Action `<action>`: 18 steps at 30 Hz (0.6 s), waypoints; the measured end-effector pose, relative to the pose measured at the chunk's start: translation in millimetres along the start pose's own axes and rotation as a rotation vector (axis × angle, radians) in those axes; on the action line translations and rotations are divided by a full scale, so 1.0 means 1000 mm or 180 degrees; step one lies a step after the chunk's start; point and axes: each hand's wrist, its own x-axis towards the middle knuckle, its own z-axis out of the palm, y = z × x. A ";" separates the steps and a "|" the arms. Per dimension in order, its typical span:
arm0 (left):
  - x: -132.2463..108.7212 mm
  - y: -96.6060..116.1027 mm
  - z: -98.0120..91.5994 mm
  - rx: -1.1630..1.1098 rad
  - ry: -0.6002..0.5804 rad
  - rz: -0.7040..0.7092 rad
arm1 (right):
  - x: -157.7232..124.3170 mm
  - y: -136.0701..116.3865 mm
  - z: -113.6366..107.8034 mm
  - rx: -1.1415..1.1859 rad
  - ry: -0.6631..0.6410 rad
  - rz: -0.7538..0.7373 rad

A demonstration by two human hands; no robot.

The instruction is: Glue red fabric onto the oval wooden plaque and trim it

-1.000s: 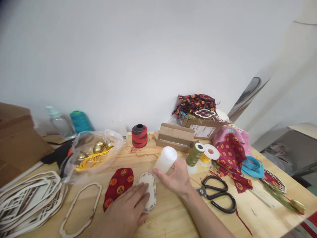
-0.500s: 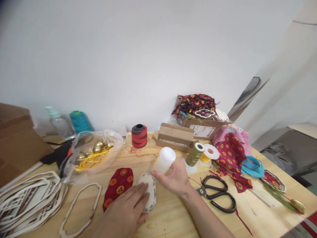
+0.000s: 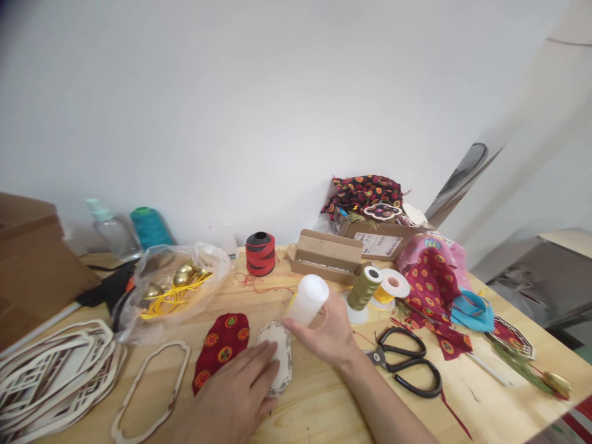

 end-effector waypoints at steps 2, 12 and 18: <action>0.000 -0.001 -0.001 0.0049 -0.0043 0.0016 | 0.000 0.000 -0.001 0.0008 -0.0032 -0.0012; -0.001 -0.001 0.006 -0.0083 0.0181 -0.0059 | 0.001 0.002 -0.001 0.0037 0.0044 0.0120; -0.001 -0.001 0.004 -0.0077 0.0183 -0.0036 | 0.002 -0.001 -0.002 0.0232 0.0033 0.0215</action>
